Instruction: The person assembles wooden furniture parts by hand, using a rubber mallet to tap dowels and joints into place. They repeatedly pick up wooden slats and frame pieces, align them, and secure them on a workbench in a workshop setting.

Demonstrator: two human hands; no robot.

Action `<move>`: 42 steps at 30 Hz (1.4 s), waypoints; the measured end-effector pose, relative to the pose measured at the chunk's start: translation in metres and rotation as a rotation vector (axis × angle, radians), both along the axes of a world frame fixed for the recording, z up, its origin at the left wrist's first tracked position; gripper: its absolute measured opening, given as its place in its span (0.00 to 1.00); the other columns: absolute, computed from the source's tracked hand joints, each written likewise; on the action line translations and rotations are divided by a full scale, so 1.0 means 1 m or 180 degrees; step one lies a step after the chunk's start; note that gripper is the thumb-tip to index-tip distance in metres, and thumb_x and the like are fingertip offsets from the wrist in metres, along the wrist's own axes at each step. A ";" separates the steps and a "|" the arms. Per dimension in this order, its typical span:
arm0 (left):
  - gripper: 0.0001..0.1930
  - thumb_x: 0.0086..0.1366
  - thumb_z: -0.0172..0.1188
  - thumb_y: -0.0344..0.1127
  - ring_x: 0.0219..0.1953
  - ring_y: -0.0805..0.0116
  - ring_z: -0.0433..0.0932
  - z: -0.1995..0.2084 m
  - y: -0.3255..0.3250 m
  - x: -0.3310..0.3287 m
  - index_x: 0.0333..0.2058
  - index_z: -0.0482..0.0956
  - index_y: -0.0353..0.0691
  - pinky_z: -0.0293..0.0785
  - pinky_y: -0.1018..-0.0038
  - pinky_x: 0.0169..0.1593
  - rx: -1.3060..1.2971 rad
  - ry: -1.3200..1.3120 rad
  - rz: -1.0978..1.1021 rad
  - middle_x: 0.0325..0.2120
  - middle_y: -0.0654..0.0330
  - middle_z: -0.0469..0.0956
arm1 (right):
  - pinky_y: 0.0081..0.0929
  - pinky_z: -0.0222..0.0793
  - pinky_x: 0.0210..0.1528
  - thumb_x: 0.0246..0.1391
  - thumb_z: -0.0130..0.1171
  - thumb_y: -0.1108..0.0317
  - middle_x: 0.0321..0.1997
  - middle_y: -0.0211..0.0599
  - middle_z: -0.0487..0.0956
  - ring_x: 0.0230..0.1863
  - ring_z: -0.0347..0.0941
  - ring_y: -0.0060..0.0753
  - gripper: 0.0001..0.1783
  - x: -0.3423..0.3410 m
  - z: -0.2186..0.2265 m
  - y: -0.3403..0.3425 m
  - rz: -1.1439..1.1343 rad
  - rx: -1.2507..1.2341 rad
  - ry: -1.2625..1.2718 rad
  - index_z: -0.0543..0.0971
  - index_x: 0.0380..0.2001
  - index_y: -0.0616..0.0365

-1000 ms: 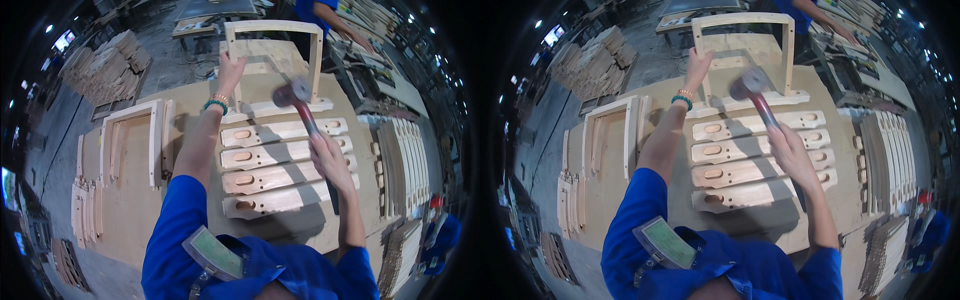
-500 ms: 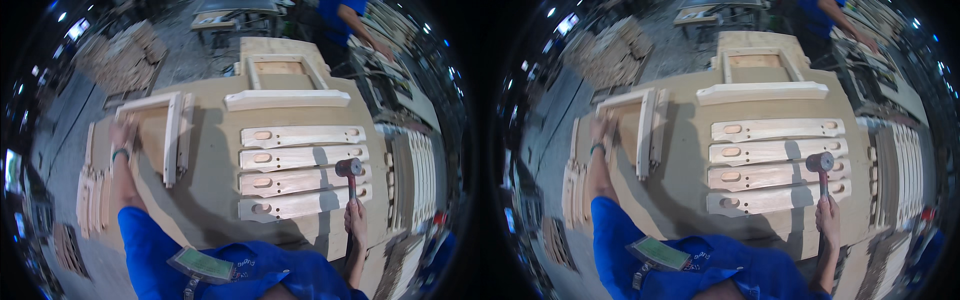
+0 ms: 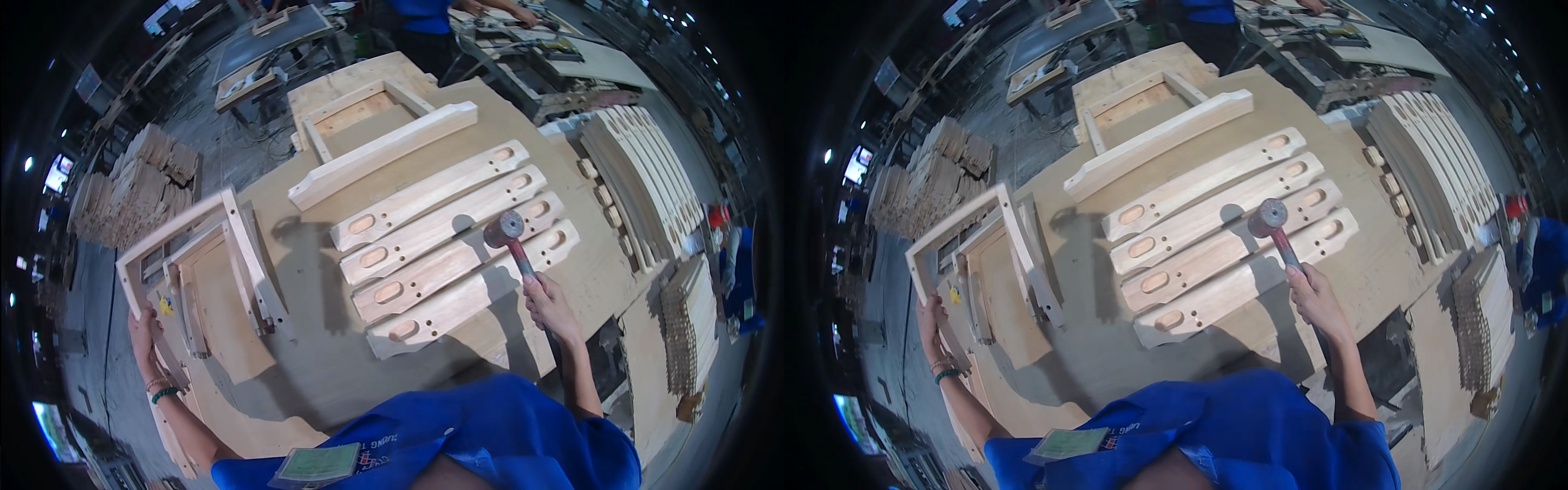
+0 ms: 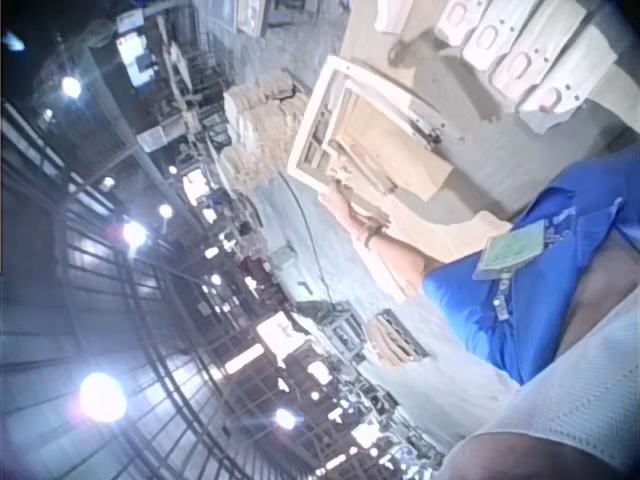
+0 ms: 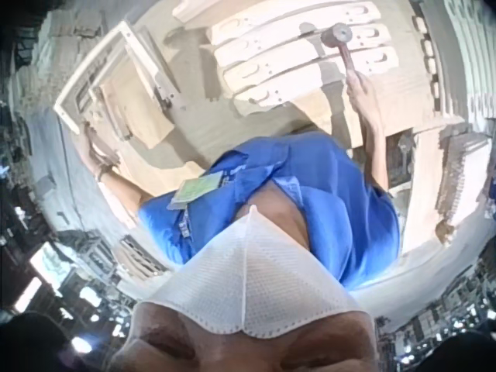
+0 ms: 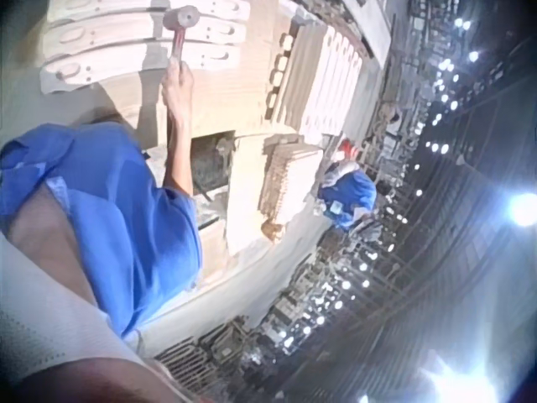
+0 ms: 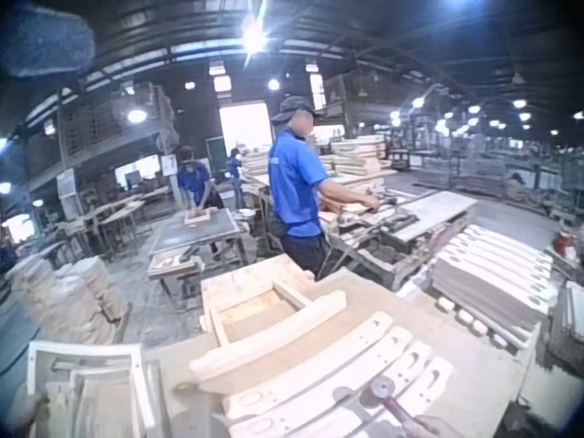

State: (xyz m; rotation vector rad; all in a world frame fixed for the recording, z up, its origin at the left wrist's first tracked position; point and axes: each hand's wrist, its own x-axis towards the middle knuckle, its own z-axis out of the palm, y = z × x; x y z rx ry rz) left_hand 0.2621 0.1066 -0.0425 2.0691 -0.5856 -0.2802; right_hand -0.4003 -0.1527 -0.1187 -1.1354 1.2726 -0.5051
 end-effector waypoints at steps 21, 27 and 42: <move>0.10 0.56 0.54 0.26 0.25 0.80 0.64 -0.072 -0.371 -0.311 0.37 0.66 0.40 0.64 0.81 0.30 -0.2604 0.0504 -0.1514 0.27 0.67 0.66 | 0.13 0.47 0.09 0.60 0.48 0.43 0.15 0.17 0.58 0.10 0.49 0.08 0.23 -0.091 0.000 0.043 -0.0990 -0.0214 0.0115 0.65 0.27 0.52; 0.11 0.54 0.54 0.25 0.31 0.76 0.66 -0.085 -0.382 -0.320 0.36 0.65 0.38 0.66 0.79 0.38 -0.2379 0.0162 -0.1476 0.29 0.64 0.65 | 0.14 0.47 0.10 0.60 0.47 0.42 0.15 0.18 0.59 0.11 0.50 0.08 0.24 -0.100 -0.004 0.042 -0.1083 -0.0199 0.0094 0.65 0.27 0.53; 0.13 0.49 0.56 0.24 0.29 0.77 0.66 -0.097 -0.362 -0.313 0.33 0.65 0.39 0.66 0.79 0.35 -0.1953 -0.0480 -0.1660 0.26 0.65 0.65 | 0.12 0.47 0.15 0.64 0.40 0.47 0.16 0.19 0.58 0.15 0.53 0.10 0.22 -0.005 0.201 -0.112 -0.1044 -0.3496 -0.1011 0.69 0.32 0.56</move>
